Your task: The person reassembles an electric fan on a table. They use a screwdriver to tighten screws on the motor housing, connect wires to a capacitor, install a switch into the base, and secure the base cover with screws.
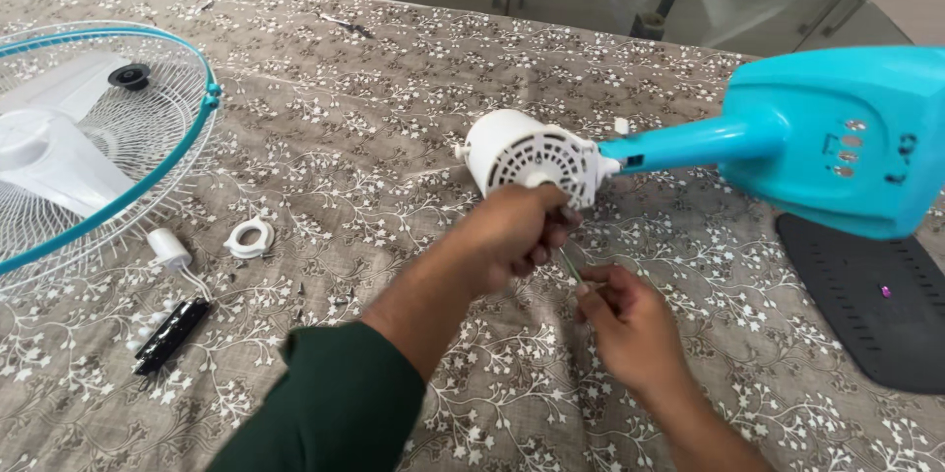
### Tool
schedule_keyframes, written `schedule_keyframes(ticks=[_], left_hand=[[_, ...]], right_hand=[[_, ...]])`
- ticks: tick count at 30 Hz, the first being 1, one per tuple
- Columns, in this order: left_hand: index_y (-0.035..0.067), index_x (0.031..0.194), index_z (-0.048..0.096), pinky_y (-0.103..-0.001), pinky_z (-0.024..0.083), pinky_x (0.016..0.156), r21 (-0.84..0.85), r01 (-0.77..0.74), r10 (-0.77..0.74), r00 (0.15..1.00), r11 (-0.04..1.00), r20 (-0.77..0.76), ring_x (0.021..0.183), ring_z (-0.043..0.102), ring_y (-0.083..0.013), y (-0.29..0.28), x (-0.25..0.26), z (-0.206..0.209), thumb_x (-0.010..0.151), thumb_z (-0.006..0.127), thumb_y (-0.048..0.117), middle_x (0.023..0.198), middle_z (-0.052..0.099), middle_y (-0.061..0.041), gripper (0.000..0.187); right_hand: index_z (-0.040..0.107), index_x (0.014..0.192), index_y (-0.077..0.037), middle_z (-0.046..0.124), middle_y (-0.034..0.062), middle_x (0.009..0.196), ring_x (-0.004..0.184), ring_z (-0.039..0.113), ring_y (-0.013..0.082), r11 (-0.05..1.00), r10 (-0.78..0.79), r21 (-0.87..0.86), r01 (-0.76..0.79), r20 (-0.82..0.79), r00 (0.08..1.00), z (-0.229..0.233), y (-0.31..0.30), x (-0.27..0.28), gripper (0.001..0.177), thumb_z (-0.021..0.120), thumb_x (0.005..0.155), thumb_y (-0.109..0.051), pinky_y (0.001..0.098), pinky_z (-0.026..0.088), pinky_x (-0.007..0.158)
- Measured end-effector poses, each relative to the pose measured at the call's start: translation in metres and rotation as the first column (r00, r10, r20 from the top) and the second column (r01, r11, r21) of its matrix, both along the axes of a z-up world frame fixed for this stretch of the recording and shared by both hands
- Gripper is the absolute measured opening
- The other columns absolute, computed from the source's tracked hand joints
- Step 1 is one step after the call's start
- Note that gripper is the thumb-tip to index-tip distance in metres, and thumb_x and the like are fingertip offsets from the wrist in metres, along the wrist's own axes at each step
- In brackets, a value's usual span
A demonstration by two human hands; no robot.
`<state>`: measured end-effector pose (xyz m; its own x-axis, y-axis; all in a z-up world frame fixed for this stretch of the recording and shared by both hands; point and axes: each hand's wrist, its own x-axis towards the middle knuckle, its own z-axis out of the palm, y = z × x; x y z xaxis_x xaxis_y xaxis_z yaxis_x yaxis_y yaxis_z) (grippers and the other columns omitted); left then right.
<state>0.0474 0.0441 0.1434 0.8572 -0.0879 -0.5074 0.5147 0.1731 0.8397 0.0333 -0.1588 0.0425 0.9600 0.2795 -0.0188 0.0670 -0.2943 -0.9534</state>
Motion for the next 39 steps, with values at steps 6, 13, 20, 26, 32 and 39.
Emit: schedule_keyframes(ticks=[6,13,20,26,32,39], left_hand=[[0.004,0.091,0.077,-0.028,0.033,0.046,0.162,0.07,-0.111,0.96,0.984,0.259,0.053,0.046,-0.0091,0.011,0.013,0.027,0.091,0.068,0.029,0.067,0.062,0.002,0.027],[0.011,0.099,0.077,-0.047,0.05,0.079,0.848,-0.46,-0.309,0.792,0.263,0.526,0.092,0.066,-0.0275,0.005,0.022,0.028,0.078,0.076,0.06,0.096,0.073,-0.01,0.053],[0.023,0.094,0.084,-0.082,0.024,0.097,0.63,-0.71,-0.508,0.435,0.315,0.744,0.127,0.053,-0.0481,0.017,0.05,0.021,0.077,0.078,0.054,0.116,0.075,-0.004,0.036],[0.019,0.09,0.083,-0.054,0.04,0.112,0.661,-0.606,-0.474,0.468,0.443,0.746,0.112,0.066,-0.0357,0.025,0.062,0.013,0.079,0.078,0.055,0.091,0.079,0.0,0.038],[0.018,0.087,0.082,-0.054,0.037,0.116,0.651,-0.603,-0.512,0.418,0.461,0.75,0.094,0.072,-0.0255,0.026,0.059,0.014,0.082,0.075,0.052,0.087,0.077,-0.001,0.036],[0.016,0.088,0.081,-0.054,0.035,0.115,0.61,-0.62,-0.502,0.369,0.493,0.782,0.091,0.072,-0.0224,0.022,0.059,0.006,0.084,0.076,0.047,0.087,0.077,-0.001,0.031]], right_hand=[[0.063,0.124,-0.003,0.058,0.001,0.076,0.06,0.048,0.0046,0.995,-0.1,0.04,0.095,0.138,0.985,0.009,0.012,0.022,0.026,0.054,0.104,-0.019,0.0231,0.038,0.051],[0.062,0.119,-0.004,0.058,0.0011,0.072,0.046,0.039,0.0069,0.904,-0.066,0.408,0.125,-0.156,0.986,0.015,0.029,0.053,0.022,0.053,0.103,-0.017,0.0241,0.03,0.041],[0.059,0.126,-0.005,0.065,0.004,0.075,0.056,0.049,0.0054,0.963,-0.147,0.238,0.125,0.077,0.986,0.015,0.034,0.046,0.031,0.064,0.097,-0.014,0.0224,0.036,0.048],[0.073,0.121,-0.006,0.078,0.0066,0.088,0.076,0.072,0.0073,0.991,-0.109,-0.021,0.132,0.448,0.887,0.05,0.027,0.042,0.027,0.07,0.097,-0.017,0.024,0.055,0.066],[0.079,0.113,-0.01,0.077,0.0116,0.085,0.066,0.073,0.014,0.932,-0.031,-0.262,0.251,0.631,0.775,0.084,0.03,0.04,0.022,0.075,0.092,-0.016,0.03,0.055,0.061],[0.081,0.109,-0.019,0.073,0.0066,0.079,0.064,0.069,0.0247,0.837,0.168,-0.447,0.316,0.76,0.628,0.099,0.026,0.038,0.022,0.076,0.088,-0.019,0.0383,0.053,0.058]])
